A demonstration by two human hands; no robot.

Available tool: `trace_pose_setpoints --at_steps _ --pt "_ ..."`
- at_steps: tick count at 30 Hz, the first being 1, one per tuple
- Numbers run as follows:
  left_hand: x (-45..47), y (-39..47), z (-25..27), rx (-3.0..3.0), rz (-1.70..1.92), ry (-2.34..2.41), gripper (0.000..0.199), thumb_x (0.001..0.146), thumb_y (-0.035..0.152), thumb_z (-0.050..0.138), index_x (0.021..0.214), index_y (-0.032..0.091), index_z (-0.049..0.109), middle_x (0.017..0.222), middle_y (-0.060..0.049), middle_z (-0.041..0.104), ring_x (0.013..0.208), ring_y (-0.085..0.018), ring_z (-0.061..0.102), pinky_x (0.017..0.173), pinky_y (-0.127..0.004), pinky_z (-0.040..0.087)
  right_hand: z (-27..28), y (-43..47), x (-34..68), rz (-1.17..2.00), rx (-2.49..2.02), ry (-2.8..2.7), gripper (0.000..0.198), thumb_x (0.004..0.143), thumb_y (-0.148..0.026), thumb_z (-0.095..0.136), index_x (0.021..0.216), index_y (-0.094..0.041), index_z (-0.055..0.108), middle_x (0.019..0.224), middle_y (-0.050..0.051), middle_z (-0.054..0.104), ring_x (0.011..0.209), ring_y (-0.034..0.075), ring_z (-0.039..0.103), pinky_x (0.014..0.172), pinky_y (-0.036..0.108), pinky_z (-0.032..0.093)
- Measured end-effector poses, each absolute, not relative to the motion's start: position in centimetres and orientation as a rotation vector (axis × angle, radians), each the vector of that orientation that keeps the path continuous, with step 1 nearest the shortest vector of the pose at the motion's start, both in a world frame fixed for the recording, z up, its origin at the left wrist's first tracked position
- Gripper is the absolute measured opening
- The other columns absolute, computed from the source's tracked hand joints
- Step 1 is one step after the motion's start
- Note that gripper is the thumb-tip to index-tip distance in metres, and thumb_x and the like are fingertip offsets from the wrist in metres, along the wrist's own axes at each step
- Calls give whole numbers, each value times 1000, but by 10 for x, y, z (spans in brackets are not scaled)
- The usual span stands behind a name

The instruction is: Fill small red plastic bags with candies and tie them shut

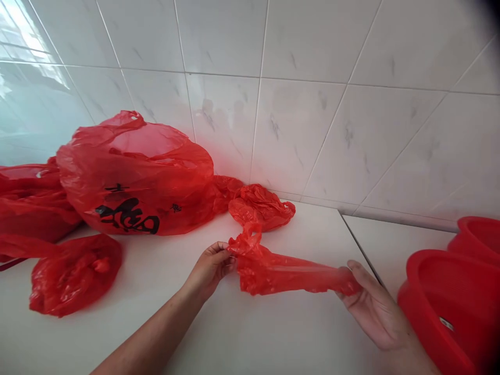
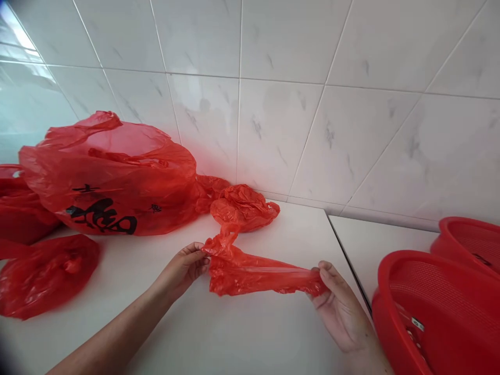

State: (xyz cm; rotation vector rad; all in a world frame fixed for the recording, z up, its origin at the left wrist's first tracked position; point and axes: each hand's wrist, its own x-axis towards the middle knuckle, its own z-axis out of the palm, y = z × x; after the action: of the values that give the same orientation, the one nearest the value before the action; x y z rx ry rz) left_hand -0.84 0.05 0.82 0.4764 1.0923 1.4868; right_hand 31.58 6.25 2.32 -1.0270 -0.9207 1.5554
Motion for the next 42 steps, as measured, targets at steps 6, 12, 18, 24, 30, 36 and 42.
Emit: trace_pose_setpoints --at_steps 6,12,18,24,30,36,42 --pt "-17 2 11 511 1582 1076 25 64 23 78 71 19 55 72 1 63 69 -10 60 64 -20 49 37 57 317 1498 -995 -1097 28 67 -38 76 83 -25 58 78 -2 55 67 13 52 60 25 47" --pt "-24 0 27 698 1663 1148 14 67 29 68 75 22 58 85 -2 64 79 -18 61 67 -29 49 58 22 325 948 -1155 -1911 18 79 -40 64 92 -26 63 87 5 62 77 20 58 65 28 50" --pt "11 -14 44 1504 1759 1582 46 64 32 75 108 33 61 131 -6 52 124 -30 45 98 -39 40 69 -10 288 594 -861 -2753 24 90 -19 42 92 -28 64 71 -1 62 62 14 57 58 24 44" --pt "42 4 38 1710 1299 1695 48 68 13 62 112 32 61 104 -4 67 92 -25 62 77 -34 46 62 -11 265 448 -864 -2923 9 81 -18 55 82 -23 62 76 0 64 67 17 59 57 25 44" --pt "46 12 28 1321 1347 1534 25 68 9 53 85 24 63 80 0 66 69 -16 58 59 -24 43 57 4 244 888 -1020 -2502 31 94 -19 29 108 -25 57 92 1 63 76 15 59 66 26 46" --pt "33 3 40 703 1260 954 8 68 17 62 74 18 58 66 2 60 56 -11 55 54 -20 44 27 53 236 412 -1335 -2500 23 82 -19 51 103 -19 61 98 8 64 86 24 60 73 34 46" --pt "16 11 48 468 1333 1077 18 75 27 66 90 16 65 81 -5 69 67 -17 65 58 -25 53 62 37 272 743 -1146 -2594 39 78 -14 58 115 -26 61 121 2 60 109 19 55 96 31 42"
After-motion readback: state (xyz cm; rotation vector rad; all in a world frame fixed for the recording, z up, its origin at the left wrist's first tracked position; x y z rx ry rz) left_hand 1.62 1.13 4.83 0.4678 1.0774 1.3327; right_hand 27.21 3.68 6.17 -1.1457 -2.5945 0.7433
